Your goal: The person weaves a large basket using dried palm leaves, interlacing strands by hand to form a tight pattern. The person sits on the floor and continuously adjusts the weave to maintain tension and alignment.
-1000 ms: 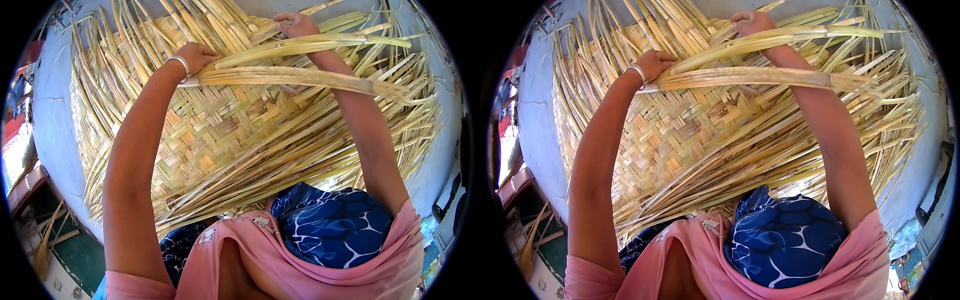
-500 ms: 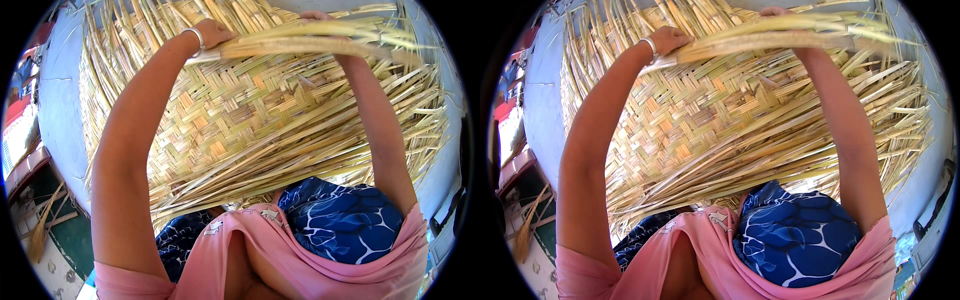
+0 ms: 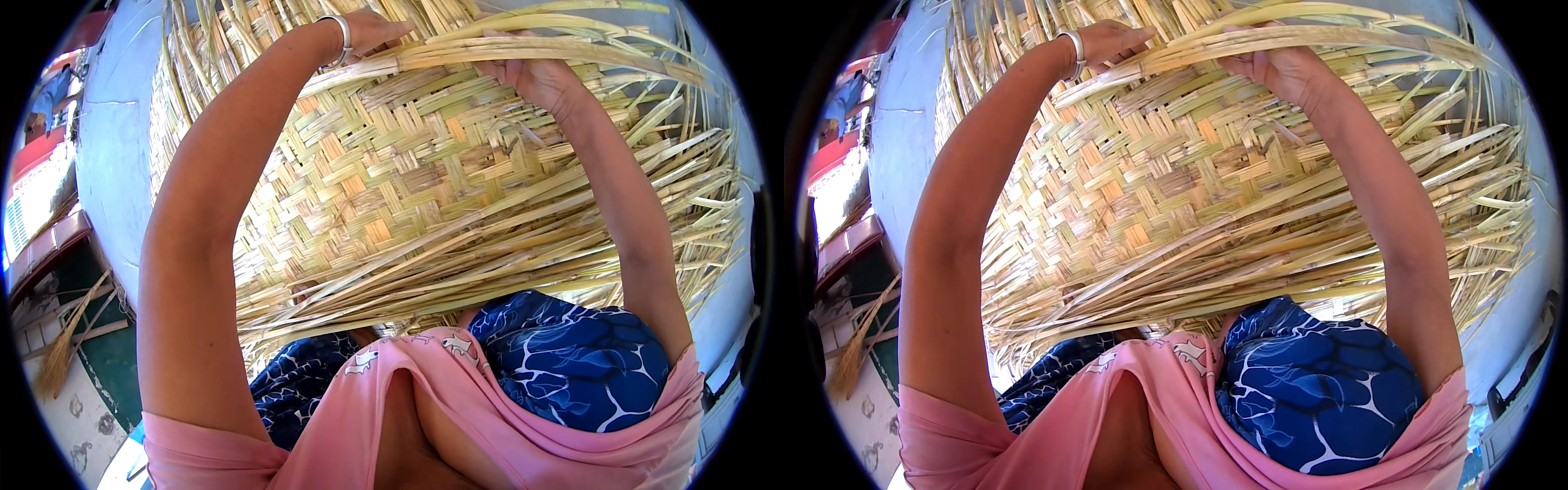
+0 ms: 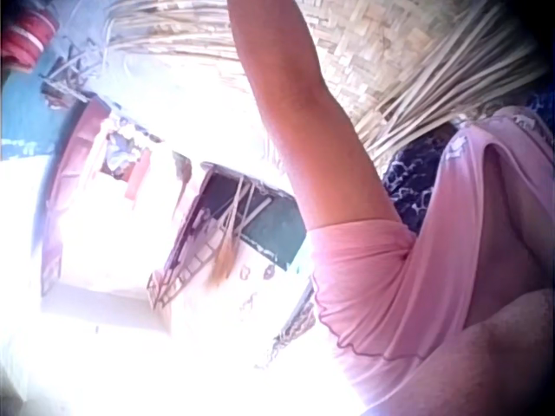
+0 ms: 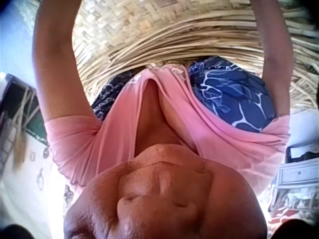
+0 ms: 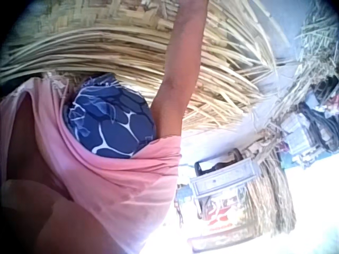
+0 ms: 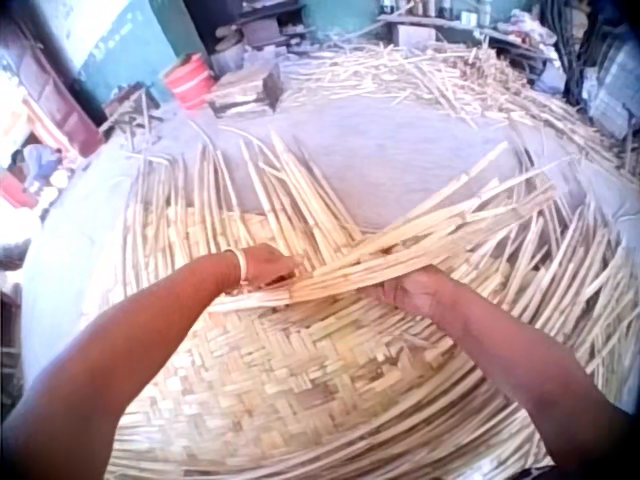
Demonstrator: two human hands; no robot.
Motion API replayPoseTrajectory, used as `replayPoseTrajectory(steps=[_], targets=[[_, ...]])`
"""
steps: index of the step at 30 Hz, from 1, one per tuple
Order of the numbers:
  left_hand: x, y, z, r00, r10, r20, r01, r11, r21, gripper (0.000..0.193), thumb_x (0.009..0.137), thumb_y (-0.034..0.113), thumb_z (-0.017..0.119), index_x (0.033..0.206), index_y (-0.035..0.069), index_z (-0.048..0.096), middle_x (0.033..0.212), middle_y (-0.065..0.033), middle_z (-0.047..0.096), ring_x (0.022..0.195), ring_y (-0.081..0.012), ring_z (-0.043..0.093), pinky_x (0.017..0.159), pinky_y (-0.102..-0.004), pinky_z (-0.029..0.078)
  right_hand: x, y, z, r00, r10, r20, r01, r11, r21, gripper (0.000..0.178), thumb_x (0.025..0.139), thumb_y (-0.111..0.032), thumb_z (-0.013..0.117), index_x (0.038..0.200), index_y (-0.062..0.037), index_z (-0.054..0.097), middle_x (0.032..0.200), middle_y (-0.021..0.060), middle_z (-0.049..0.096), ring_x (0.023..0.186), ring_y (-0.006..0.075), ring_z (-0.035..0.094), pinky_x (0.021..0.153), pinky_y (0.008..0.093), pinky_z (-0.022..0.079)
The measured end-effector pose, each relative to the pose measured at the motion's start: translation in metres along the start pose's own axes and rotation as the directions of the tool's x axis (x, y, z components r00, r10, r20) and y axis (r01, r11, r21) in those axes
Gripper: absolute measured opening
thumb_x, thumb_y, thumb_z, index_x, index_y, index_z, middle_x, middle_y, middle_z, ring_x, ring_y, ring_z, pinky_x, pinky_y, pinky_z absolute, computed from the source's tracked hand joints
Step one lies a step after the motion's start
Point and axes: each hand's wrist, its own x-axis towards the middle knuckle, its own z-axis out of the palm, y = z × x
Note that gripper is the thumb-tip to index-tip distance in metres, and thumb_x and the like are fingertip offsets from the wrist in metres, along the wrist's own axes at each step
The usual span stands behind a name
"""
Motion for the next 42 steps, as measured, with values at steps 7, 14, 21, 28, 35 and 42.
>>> replayPoseTrajectory(steps=[7,14,21,28,35,42], targets=[[0.005,-0.004,-0.002,0.992,0.027,0.124,-0.087,0.852,0.517,0.034,0.083,0.027,0.057,0.109,0.006,0.062,0.101,-0.0116,0.064,0.087,-0.0218,0.061,0.066,-0.0331,0.053,0.006,0.017,-0.006,0.996,0.041,0.084,-0.047,0.996,0.074,0.039,0.090,-0.018,0.054,0.125,-0.0033,0.046,0.110,0.0068,0.060,0.098,0.0153,0.059,0.086,0.0278,0.051],[0.003,-0.027,0.014,0.968,0.252,-0.005,-0.222,0.860,0.459,0.032,0.080,0.030,0.064,0.096,0.002,0.064,0.090,-0.0112,0.066,0.081,-0.0232,0.061,0.078,-0.0330,0.047,0.003,-0.006,0.015,0.981,-0.042,-0.192,0.071,0.987,0.147,0.028,0.096,-0.021,0.041,0.116,-0.0043,0.051,0.104,0.0083,0.060,0.095,0.0114,0.058,0.085,0.0237,0.049],[-0.006,-0.022,0.012,0.996,0.061,-0.057,-0.051,0.986,0.157,0.051,0.083,0.047,0.058,0.109,0.005,0.062,0.098,-0.0111,0.064,0.092,-0.0206,0.058,0.083,-0.0316,0.044,0.004,-0.012,0.023,0.931,-0.294,-0.219,0.257,0.950,-0.179,0.028,0.096,-0.022,0.042,0.108,0.0000,0.053,0.097,0.0118,0.062,0.087,0.0163,0.062,0.079,0.0280,0.053],[-0.012,-0.018,0.011,0.995,0.090,-0.032,-0.086,0.991,0.101,0.033,0.082,0.028,0.062,0.104,0.004,0.064,0.091,-0.0094,0.065,0.082,-0.0173,0.059,0.076,-0.0296,0.046,0.028,-0.010,0.001,0.939,-0.251,-0.236,0.214,0.961,-0.173,0.024,0.092,-0.024,0.052,0.102,-0.0016,0.055,0.102,0.0123,0.061,0.093,0.0183,0.060,0.083,0.0304,0.053],[-0.014,-0.032,0.012,0.984,0.162,-0.079,-0.151,0.980,0.131,0.029,0.078,0.027,0.064,0.098,0.005,0.066,0.090,-0.0111,0.067,0.081,-0.0205,0.061,0.076,-0.0313,0.048,0.035,0.002,-0.001,0.856,0.064,-0.514,0.019,0.988,0.155,0.025,0.093,-0.020,0.048,0.098,0.0038,0.050,0.092,0.0139,0.058,0.082,0.0232,0.060,0.079,0.0344,0.054],[-0.010,-0.033,0.011,0.985,0.140,-0.105,-0.138,0.990,0.033,0.026,0.081,0.030,0.064,0.091,0.006,0.065,0.072,-0.0007,0.060,0.065,-0.0111,0.052,0.061,-0.0274,0.044,0.028,-0.012,0.006,0.931,-0.149,-0.334,0.170,0.985,0.036,0.025,0.094,-0.023,0.046,0.096,0.0002,0.054,0.087,0.0074,0.059,0.081,0.0184,0.059,0.079,0.0314,0.050]])
